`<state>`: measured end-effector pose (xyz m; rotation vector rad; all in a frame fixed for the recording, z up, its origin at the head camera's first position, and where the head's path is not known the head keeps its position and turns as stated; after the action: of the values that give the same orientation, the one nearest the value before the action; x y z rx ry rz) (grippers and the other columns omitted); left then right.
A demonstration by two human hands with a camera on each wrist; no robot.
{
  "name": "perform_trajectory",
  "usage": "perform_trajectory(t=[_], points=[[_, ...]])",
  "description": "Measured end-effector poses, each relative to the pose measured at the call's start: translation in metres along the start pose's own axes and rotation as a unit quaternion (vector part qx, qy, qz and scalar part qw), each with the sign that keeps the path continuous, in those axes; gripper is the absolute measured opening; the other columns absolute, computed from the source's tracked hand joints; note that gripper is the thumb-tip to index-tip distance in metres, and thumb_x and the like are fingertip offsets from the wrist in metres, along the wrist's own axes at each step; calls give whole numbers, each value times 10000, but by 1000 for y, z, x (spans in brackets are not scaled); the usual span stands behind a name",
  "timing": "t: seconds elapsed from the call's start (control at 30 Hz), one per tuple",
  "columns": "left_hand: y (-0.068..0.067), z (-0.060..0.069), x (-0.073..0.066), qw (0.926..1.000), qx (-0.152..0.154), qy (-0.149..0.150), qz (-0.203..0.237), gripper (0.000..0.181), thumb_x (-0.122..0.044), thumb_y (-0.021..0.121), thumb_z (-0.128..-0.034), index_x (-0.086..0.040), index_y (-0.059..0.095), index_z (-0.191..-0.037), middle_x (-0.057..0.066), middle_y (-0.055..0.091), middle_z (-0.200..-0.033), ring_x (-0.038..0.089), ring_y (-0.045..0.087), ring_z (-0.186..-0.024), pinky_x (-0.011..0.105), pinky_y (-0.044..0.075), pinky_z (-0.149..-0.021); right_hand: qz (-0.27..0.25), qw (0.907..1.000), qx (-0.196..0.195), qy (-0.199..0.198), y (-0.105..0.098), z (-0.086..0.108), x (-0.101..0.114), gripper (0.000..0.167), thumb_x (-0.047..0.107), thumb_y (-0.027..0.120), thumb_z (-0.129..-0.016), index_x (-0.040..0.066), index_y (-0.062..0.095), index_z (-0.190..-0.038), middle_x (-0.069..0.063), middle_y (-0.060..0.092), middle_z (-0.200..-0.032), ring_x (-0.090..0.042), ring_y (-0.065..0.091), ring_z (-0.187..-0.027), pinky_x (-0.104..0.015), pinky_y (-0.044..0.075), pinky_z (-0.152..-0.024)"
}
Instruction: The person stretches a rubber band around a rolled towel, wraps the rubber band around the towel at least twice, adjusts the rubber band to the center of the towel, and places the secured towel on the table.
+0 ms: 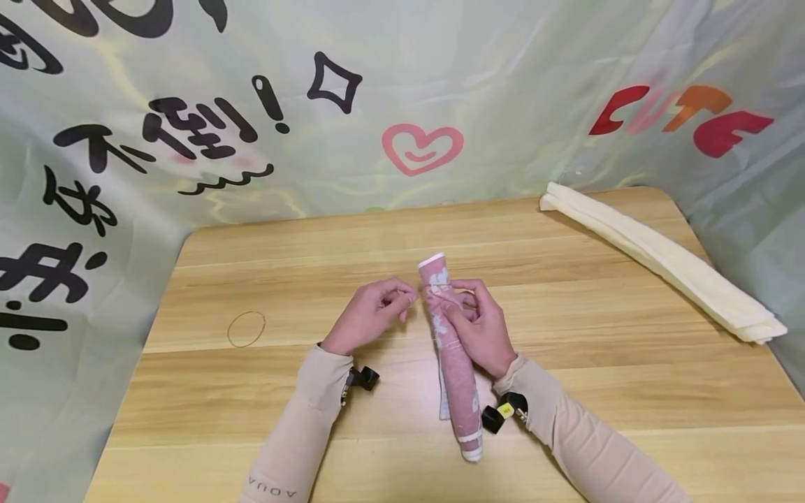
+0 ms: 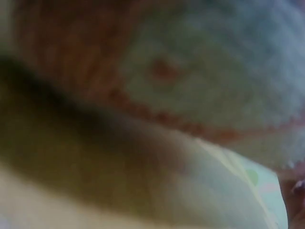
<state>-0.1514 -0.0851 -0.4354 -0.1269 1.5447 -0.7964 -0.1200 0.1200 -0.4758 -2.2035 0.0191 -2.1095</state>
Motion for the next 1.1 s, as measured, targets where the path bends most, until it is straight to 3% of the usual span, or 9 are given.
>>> perform_trajectory(t=[0.13,0.27,0.37,0.53,0.67,0.8,0.93,1.1], points=[[-2,1,3,9986,463,-246,-42,192,-300,649,-1028,-156,704,-1143,37,730,-749,185,631,-678,260,468,-706,-35,9999,-108,-86,-1,0,0,366,27,631,-988,17,532,-1341,-320,712,-1157,-25,739,-760,-263,632,-642],[-3,2,3,9961,825,-253,193,277,-278,744,-957,-97,648,-1144,69,769,-780,210,735,-747,269,512,-809,-77,9996,-159,-221,-1,1,0,357,9,631,-984,-4,540,-1328,-322,715,-1140,-21,738,-763,-246,628,-647],[-4,3,1,9947,962,19,370,296,-247,799,-901,-69,652,-1086,51,788,-829,221,758,-795,287,545,-846,-140,9994,-150,-272,-1,0,1,353,-2,624,-983,-13,535,-1324,-329,711,-1152,-14,739,-771,-243,629,-647],[-2,5,-7,9913,1005,727,440,157,-155,854,-831,-129,755,-950,-48,758,-919,91,683,-905,383,563,-934,-308,9990,-94,-322,-2,0,1,352,-23,601,-986,-33,514,-1327,-348,694,-1185,-6,743,-807,-250,637,-663],[0,8,-14,9851,1047,1140,743,137,-136,841,-821,-121,819,-956,27,739,-1022,118,614,-1052,406,546,-988,-442,9982,-45,-391,-2,1,2,350,-33,586,-990,-42,503,-1330,-358,680,-1201,-13,750,-838,-258,643,-668],[3,10,-19,9714,1240,1598,1242,338,-334,763,-870,-39,811,-1028,167,741,-1142,225,608,-1187,292,522,-1046,-483,9977,-77,-477,-1,0,3,340,-44,577,-985,-52,507,-1318,-364,676,-1193,-26,757,-850,-259,647,-694],[9,13,-28,9516,1503,2221,1499,575,-487,601,-945,43,773,-1086,229,727,-1226,318,619,-1259,333,525,-1104,-451,9972,-115,-582,-1,-1,3,332,-54,571,-982,-67,506,-1308,-339,692,-1161,-25,754,-841,-260,647,-690],[16,14,-37,9324,1328,2903,1695,619,-450,507,-1024,115,699,-1187,299,678,-1285,162,619,-1348,371,491,-1172,-531,9961,-78,-700,-2,-1,2,338,-48,583,-989,-85,489,-1311,-9,751,-1091,-20,752,-854,-241,643,-711]])
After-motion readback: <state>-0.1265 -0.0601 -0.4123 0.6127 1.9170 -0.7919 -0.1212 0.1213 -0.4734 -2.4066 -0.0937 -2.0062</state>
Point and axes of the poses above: each hand's wrist, its own z-axis away from the middle knuckle, its own y-axis out of the palm, x = y × z, the point moved 3 cm from there along -z, towards the middle knuckle
